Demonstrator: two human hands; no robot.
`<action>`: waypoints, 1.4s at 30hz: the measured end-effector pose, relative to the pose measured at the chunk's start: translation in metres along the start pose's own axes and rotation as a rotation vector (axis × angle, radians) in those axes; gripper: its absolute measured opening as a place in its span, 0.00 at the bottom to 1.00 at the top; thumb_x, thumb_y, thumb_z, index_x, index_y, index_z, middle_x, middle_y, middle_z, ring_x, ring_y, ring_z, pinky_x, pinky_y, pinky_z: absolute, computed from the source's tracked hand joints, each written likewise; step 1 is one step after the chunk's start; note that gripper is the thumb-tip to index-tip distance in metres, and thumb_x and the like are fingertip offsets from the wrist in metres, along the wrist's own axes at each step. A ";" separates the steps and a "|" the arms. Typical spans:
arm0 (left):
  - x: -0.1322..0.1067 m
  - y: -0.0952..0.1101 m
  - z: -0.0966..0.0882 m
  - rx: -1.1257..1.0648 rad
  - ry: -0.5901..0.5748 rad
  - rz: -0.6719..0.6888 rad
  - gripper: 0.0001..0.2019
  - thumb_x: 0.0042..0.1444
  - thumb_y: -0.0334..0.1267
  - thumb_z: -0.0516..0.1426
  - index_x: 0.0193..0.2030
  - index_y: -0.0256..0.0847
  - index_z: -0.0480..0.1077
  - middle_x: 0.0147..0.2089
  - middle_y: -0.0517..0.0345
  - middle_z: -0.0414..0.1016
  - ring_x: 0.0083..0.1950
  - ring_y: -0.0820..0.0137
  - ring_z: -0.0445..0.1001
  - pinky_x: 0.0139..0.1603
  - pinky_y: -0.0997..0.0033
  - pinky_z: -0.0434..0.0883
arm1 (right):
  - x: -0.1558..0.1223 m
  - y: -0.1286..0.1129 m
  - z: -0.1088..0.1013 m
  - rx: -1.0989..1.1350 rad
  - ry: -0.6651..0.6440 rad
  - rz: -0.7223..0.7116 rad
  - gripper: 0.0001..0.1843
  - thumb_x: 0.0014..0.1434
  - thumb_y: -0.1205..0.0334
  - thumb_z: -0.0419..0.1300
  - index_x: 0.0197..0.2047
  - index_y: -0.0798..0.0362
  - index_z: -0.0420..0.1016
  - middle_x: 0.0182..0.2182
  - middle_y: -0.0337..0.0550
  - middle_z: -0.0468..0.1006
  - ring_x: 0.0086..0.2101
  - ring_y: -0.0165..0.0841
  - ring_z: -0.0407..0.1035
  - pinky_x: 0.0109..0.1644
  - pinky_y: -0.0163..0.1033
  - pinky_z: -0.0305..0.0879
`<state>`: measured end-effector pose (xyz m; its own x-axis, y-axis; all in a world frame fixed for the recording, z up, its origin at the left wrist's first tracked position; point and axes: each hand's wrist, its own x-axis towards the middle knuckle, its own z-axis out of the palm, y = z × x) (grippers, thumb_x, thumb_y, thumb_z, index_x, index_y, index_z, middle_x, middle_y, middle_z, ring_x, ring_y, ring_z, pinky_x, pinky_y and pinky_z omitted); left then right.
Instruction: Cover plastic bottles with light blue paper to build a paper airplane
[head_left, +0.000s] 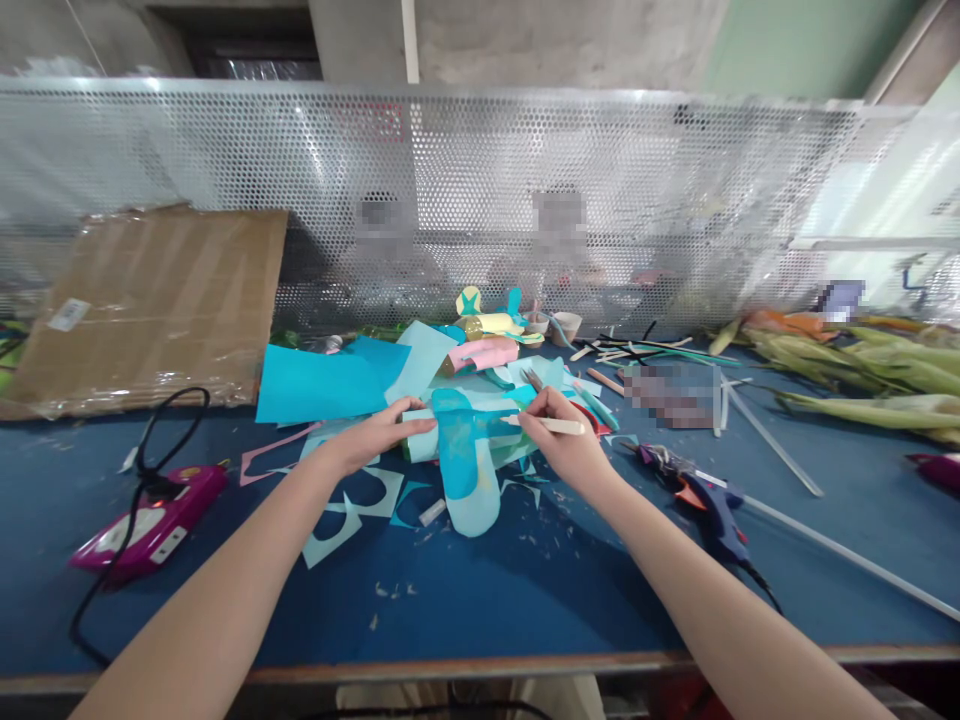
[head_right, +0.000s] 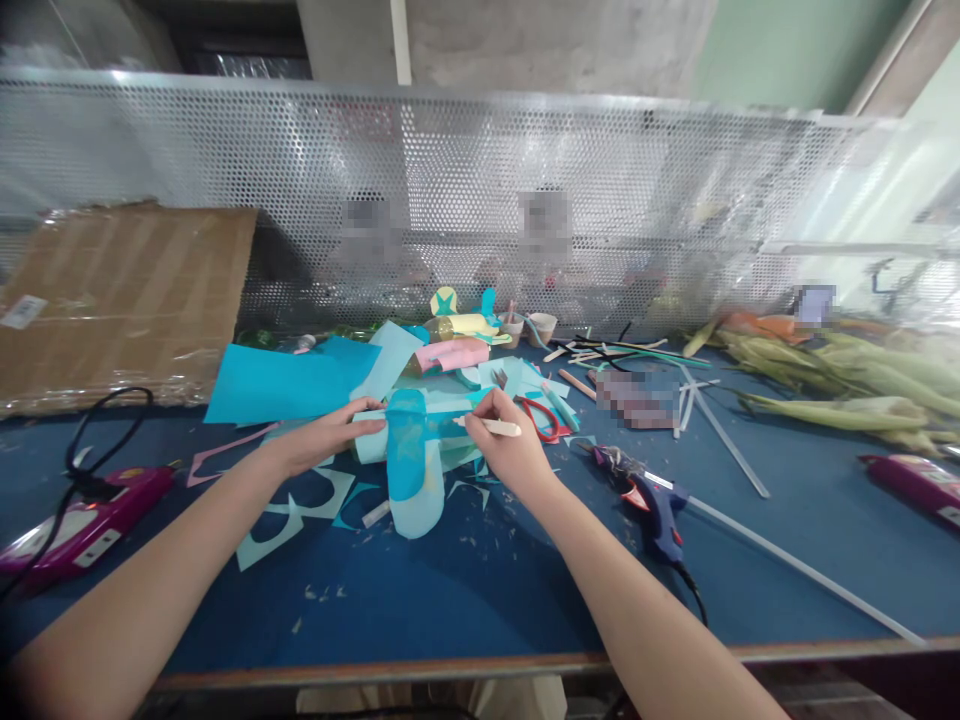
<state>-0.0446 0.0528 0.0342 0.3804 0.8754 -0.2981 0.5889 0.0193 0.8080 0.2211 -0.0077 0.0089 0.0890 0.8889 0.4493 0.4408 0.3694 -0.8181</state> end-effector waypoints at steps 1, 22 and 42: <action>0.000 0.000 0.000 0.005 0.000 0.001 0.34 0.50 0.65 0.57 0.61 0.54 0.58 0.72 0.54 0.51 0.71 0.47 0.51 0.63 0.49 0.59 | 0.000 0.000 0.000 0.002 -0.005 0.000 0.09 0.53 0.59 0.56 0.26 0.49 0.59 0.19 0.31 0.59 0.23 0.29 0.54 0.28 0.36 0.49; -0.001 0.004 0.003 -0.003 0.008 -0.014 0.38 0.49 0.65 0.57 0.63 0.53 0.57 0.74 0.54 0.47 0.72 0.46 0.49 0.63 0.54 0.60 | -0.002 -0.005 0.000 0.030 -0.100 0.012 0.09 0.55 0.58 0.56 0.28 0.48 0.59 0.19 0.30 0.60 0.22 0.29 0.55 0.26 0.37 0.49; 0.002 -0.001 0.000 0.019 0.012 0.014 0.36 0.49 0.65 0.57 0.62 0.55 0.58 0.73 0.52 0.50 0.71 0.45 0.51 0.63 0.49 0.60 | -0.002 -0.006 0.000 0.028 -0.149 0.000 0.09 0.54 0.56 0.56 0.28 0.49 0.60 0.20 0.33 0.64 0.23 0.30 0.57 0.27 0.38 0.52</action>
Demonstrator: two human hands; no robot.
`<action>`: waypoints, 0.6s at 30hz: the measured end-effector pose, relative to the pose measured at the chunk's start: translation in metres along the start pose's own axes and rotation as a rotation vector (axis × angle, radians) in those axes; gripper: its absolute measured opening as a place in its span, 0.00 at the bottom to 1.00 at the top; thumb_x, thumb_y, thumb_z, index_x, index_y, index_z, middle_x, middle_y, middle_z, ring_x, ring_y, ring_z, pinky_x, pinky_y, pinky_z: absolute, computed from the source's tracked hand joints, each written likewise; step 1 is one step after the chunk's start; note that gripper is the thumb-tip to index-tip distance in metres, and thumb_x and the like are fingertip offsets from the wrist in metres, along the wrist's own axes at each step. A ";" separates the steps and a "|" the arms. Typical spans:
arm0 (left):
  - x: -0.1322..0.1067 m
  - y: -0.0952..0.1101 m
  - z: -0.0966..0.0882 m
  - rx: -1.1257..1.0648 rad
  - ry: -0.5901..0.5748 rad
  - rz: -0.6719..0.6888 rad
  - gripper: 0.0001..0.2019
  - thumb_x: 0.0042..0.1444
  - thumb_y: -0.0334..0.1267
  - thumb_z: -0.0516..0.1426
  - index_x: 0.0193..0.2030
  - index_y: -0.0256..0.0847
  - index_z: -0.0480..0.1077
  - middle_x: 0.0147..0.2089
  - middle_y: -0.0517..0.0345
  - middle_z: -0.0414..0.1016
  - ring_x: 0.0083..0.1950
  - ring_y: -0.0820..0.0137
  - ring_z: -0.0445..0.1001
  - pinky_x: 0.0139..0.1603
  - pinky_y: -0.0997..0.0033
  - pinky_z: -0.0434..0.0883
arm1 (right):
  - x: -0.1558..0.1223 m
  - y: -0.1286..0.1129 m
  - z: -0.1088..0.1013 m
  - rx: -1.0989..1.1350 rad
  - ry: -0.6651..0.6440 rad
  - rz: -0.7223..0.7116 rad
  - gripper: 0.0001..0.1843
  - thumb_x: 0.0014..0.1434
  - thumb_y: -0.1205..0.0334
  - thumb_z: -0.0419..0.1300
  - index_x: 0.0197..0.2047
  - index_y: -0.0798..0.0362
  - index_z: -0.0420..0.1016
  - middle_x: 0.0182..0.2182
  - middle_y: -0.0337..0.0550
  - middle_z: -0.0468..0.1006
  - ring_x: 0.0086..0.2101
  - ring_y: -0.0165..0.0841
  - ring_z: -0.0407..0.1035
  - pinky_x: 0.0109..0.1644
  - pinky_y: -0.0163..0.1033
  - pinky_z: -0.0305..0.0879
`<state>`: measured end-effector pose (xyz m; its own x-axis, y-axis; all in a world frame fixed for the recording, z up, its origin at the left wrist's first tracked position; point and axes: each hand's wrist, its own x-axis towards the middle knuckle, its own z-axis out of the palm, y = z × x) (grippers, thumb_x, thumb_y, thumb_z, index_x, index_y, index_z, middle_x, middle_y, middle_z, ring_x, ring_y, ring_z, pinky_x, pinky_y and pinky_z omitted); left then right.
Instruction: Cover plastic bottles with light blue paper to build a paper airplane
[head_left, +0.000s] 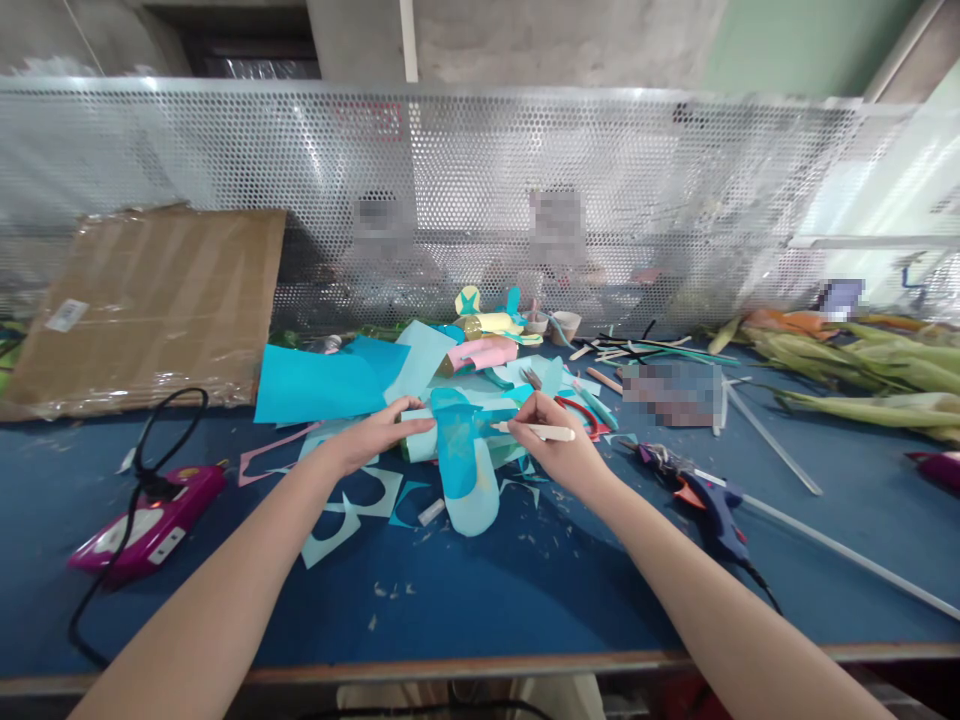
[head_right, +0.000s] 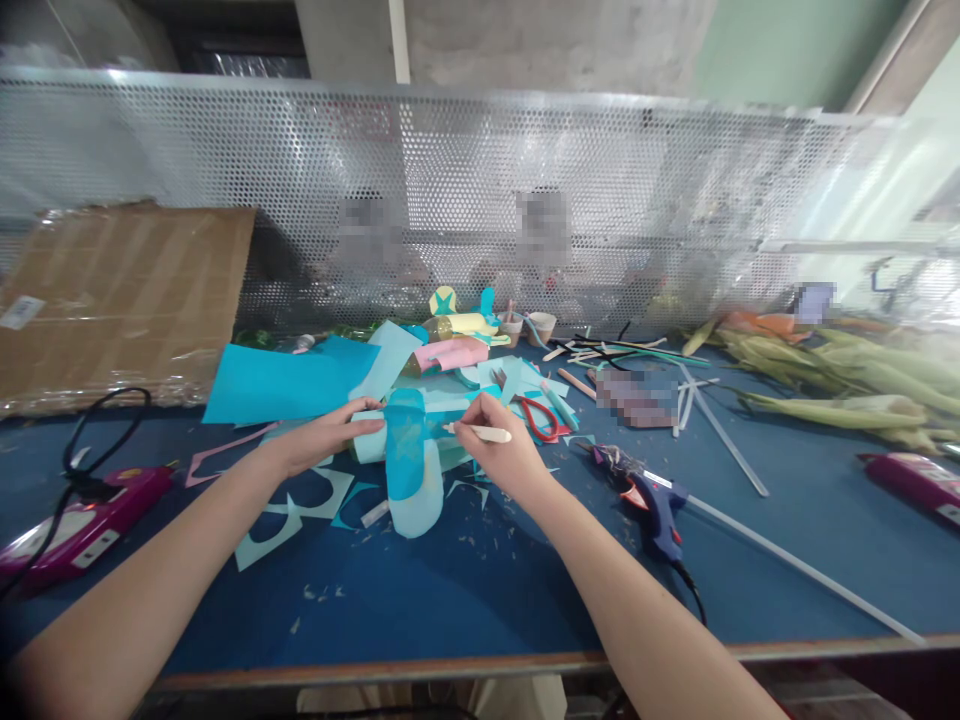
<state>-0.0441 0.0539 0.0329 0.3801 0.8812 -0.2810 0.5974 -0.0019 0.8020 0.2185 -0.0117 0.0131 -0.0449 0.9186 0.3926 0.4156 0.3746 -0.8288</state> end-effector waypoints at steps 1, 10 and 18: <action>0.000 0.000 0.000 0.001 0.000 -0.004 0.36 0.49 0.65 0.57 0.62 0.55 0.58 0.73 0.52 0.49 0.71 0.45 0.50 0.63 0.49 0.60 | 0.000 0.000 0.000 -0.002 -0.003 0.003 0.09 0.54 0.56 0.56 0.28 0.49 0.60 0.20 0.33 0.64 0.23 0.30 0.58 0.27 0.38 0.53; 0.001 -0.001 0.000 -0.008 0.006 -0.005 0.35 0.50 0.65 0.57 0.62 0.54 0.59 0.74 0.54 0.48 0.71 0.45 0.49 0.63 0.51 0.61 | 0.000 0.001 0.000 0.010 0.005 0.003 0.09 0.55 0.56 0.56 0.29 0.49 0.60 0.20 0.32 0.63 0.23 0.29 0.57 0.27 0.38 0.51; 0.001 -0.002 0.000 -0.019 0.012 -0.013 0.37 0.48 0.65 0.58 0.63 0.54 0.59 0.74 0.54 0.47 0.72 0.46 0.48 0.63 0.51 0.61 | 0.001 0.002 0.001 -0.006 0.073 -0.010 0.09 0.54 0.58 0.56 0.27 0.48 0.58 0.18 0.30 0.60 0.21 0.28 0.54 0.26 0.36 0.49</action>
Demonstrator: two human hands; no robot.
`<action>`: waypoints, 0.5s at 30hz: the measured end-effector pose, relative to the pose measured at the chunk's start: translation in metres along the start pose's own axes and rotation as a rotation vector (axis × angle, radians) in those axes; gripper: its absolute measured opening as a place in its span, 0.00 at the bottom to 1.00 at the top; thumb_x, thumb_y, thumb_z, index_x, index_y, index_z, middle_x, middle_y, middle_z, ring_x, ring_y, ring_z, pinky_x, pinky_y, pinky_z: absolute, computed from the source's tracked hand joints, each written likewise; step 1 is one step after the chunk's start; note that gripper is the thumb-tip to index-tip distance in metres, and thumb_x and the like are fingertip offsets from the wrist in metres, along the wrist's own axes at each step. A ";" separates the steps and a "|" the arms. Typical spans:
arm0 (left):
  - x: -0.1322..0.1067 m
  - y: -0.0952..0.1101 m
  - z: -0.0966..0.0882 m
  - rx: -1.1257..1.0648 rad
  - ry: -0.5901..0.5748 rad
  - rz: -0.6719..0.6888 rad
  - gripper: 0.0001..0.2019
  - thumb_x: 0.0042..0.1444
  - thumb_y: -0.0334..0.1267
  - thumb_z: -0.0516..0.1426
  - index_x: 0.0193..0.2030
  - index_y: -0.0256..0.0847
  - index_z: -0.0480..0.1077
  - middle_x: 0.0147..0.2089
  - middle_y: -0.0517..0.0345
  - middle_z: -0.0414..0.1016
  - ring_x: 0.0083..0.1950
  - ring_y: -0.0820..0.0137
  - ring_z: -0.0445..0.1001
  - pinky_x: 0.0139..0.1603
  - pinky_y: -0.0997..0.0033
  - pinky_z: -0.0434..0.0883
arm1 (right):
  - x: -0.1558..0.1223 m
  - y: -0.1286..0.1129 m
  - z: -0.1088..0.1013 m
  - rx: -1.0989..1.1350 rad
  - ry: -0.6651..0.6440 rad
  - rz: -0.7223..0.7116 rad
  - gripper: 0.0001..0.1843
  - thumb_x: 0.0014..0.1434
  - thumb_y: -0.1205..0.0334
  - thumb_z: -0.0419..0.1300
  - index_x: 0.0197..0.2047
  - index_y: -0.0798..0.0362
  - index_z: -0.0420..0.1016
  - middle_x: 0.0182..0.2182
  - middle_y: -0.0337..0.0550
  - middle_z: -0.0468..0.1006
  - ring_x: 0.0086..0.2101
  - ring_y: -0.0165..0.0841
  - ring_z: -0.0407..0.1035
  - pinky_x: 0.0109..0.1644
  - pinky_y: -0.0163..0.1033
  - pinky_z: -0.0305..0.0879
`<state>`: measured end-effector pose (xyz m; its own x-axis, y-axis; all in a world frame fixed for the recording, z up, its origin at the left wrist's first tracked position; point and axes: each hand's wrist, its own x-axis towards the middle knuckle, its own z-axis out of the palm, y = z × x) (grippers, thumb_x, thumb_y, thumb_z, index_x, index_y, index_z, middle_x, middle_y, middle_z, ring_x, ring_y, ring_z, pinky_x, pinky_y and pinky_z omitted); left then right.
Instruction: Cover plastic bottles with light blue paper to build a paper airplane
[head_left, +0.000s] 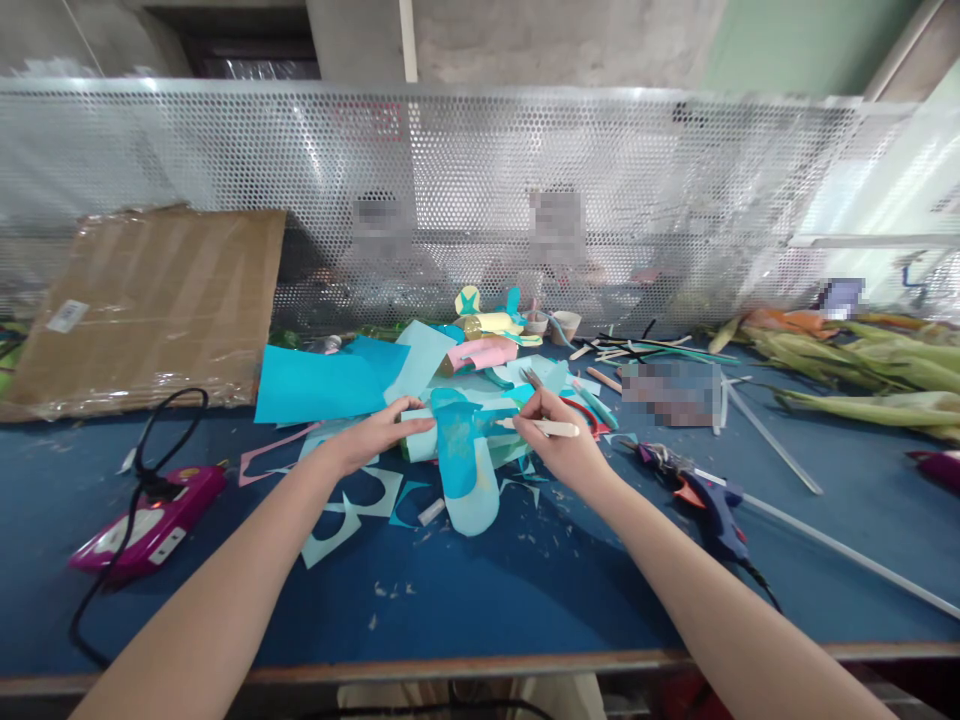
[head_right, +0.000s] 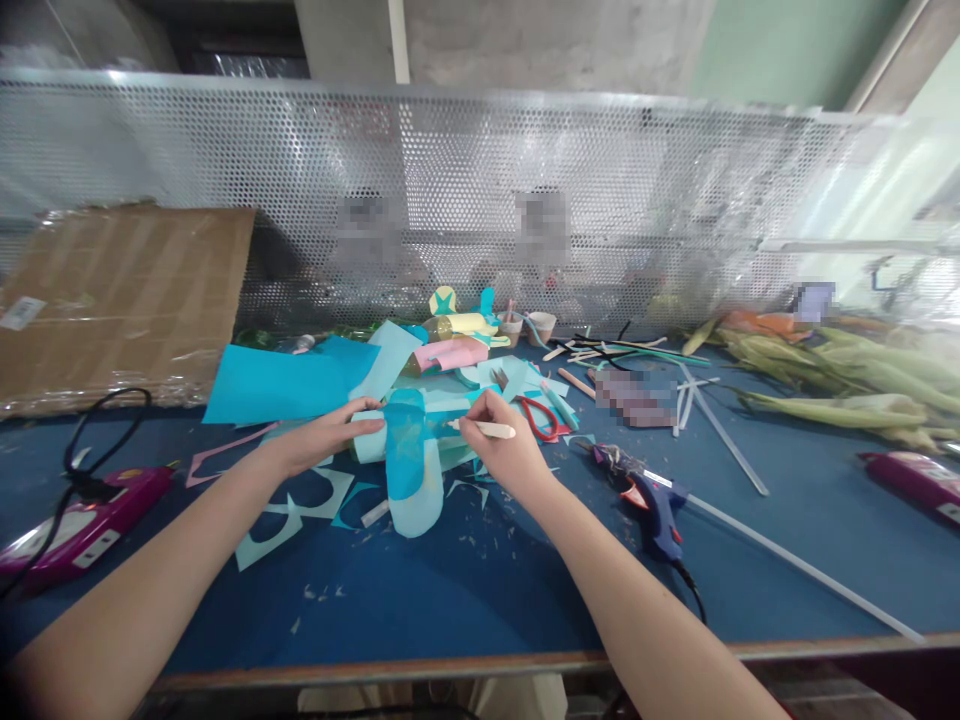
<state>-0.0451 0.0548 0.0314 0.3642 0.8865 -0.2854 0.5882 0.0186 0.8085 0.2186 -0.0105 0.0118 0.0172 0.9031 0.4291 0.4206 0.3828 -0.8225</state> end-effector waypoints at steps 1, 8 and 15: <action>0.000 0.000 0.000 -0.002 0.001 -0.005 0.38 0.48 0.65 0.58 0.63 0.54 0.58 0.74 0.54 0.47 0.72 0.45 0.48 0.63 0.51 0.61 | 0.000 0.000 0.000 -0.004 0.005 -0.003 0.09 0.54 0.58 0.56 0.27 0.48 0.58 0.18 0.30 0.59 0.21 0.28 0.54 0.26 0.36 0.48; 0.003 -0.002 -0.001 0.021 -0.004 -0.014 0.37 0.48 0.66 0.58 0.63 0.56 0.58 0.74 0.56 0.47 0.72 0.44 0.48 0.64 0.50 0.60 | 0.000 0.000 -0.001 -0.008 0.002 -0.006 0.10 0.54 0.58 0.56 0.27 0.48 0.57 0.18 0.30 0.59 0.21 0.28 0.54 0.26 0.36 0.48; 0.004 -0.003 -0.001 0.018 -0.005 -0.018 0.39 0.49 0.65 0.58 0.65 0.56 0.56 0.75 0.56 0.45 0.73 0.43 0.44 0.63 0.50 0.61 | 0.001 0.000 -0.001 -0.023 0.015 0.007 0.08 0.53 0.59 0.56 0.26 0.49 0.58 0.18 0.31 0.60 0.22 0.29 0.54 0.27 0.36 0.49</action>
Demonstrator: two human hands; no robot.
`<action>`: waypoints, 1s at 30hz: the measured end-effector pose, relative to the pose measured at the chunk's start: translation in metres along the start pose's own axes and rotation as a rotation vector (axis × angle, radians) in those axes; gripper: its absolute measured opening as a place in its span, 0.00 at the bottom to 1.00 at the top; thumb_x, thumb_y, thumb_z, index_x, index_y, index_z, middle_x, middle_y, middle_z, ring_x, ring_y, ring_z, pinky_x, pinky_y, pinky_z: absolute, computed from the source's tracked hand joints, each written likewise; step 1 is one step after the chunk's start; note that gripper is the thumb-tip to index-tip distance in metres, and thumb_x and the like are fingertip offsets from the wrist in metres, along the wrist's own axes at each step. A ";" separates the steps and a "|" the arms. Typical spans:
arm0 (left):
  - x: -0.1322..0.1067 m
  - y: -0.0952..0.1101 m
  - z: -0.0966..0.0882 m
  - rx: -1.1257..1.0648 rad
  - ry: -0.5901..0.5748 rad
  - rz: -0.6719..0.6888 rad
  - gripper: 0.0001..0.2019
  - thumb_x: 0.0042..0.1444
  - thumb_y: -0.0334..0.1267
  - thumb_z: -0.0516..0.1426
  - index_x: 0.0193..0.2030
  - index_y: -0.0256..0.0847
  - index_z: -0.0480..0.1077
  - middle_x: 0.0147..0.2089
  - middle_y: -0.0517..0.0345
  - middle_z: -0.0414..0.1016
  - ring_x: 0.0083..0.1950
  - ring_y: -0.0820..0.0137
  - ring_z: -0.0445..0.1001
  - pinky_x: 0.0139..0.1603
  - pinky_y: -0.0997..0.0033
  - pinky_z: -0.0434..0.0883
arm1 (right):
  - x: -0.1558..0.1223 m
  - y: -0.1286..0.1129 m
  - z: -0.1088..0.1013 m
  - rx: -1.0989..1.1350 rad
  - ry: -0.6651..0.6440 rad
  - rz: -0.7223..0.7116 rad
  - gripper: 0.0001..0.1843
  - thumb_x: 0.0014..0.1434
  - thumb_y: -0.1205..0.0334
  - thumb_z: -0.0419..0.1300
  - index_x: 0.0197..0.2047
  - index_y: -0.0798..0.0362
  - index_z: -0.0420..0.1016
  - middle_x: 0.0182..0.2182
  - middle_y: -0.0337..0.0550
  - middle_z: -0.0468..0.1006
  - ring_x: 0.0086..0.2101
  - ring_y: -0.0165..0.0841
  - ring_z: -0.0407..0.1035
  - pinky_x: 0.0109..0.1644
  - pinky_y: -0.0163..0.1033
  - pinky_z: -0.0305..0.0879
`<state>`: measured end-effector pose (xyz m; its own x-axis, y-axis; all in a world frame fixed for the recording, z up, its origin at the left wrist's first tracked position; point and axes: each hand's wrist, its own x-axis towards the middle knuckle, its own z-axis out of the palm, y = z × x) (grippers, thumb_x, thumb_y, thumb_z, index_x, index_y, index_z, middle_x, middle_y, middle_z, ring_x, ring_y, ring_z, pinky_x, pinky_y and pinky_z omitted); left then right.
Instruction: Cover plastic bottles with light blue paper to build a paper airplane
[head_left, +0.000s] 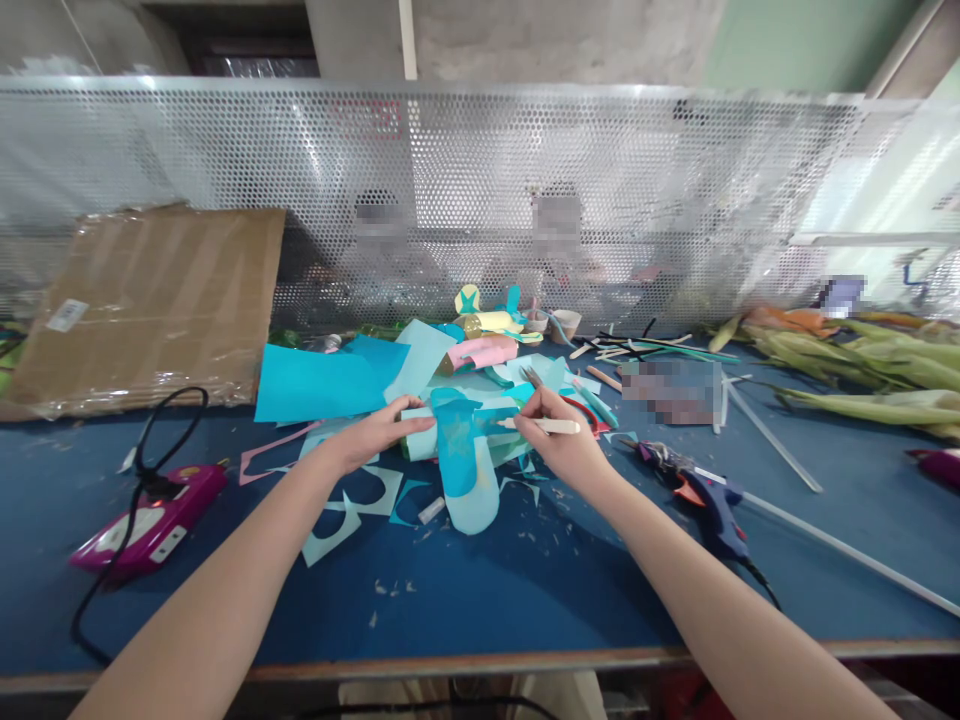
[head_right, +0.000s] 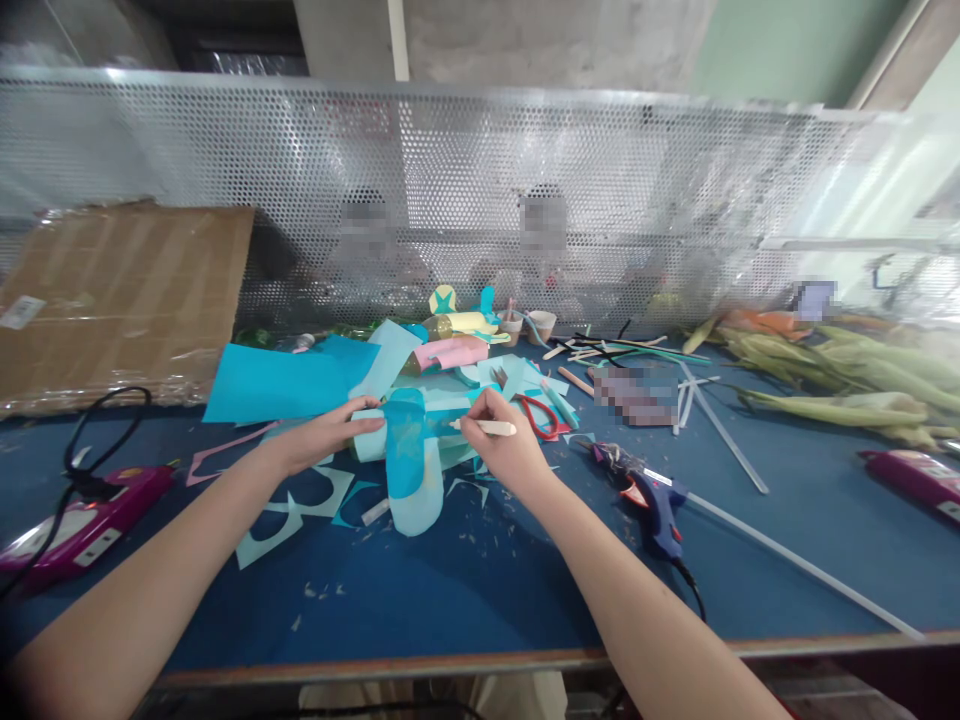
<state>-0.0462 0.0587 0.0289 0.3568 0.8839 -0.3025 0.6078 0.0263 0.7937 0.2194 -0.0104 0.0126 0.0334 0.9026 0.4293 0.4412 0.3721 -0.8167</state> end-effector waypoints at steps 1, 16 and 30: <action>0.000 0.000 0.000 0.003 -0.001 -0.002 0.39 0.49 0.66 0.58 0.66 0.55 0.56 0.75 0.56 0.44 0.73 0.44 0.44 0.63 0.50 0.61 | 0.000 0.000 0.000 -0.004 0.022 -0.001 0.08 0.53 0.60 0.56 0.26 0.49 0.58 0.18 0.31 0.60 0.22 0.29 0.55 0.28 0.36 0.50; -0.002 0.001 0.001 -0.002 0.005 -0.013 0.41 0.49 0.66 0.58 0.67 0.52 0.55 0.75 0.54 0.45 0.73 0.45 0.45 0.64 0.53 0.60 | 0.001 0.002 -0.001 0.003 -0.038 -0.037 0.09 0.54 0.58 0.56 0.27 0.49 0.58 0.18 0.30 0.59 0.21 0.28 0.54 0.27 0.36 0.49; -0.003 0.004 0.002 0.015 0.004 0.014 0.39 0.50 0.65 0.57 0.65 0.52 0.56 0.73 0.53 0.51 0.70 0.49 0.54 0.62 0.58 0.63 | 0.007 0.017 -0.004 0.241 0.243 0.145 0.12 0.51 0.56 0.57 0.23 0.49 0.58 0.21 0.32 0.60 0.26 0.30 0.60 0.31 0.37 0.57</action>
<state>-0.0431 0.0548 0.0323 0.3626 0.8859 -0.2894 0.6136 0.0067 0.7896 0.2306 0.0015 0.0032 0.3050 0.8825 0.3580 0.1936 0.3105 -0.9306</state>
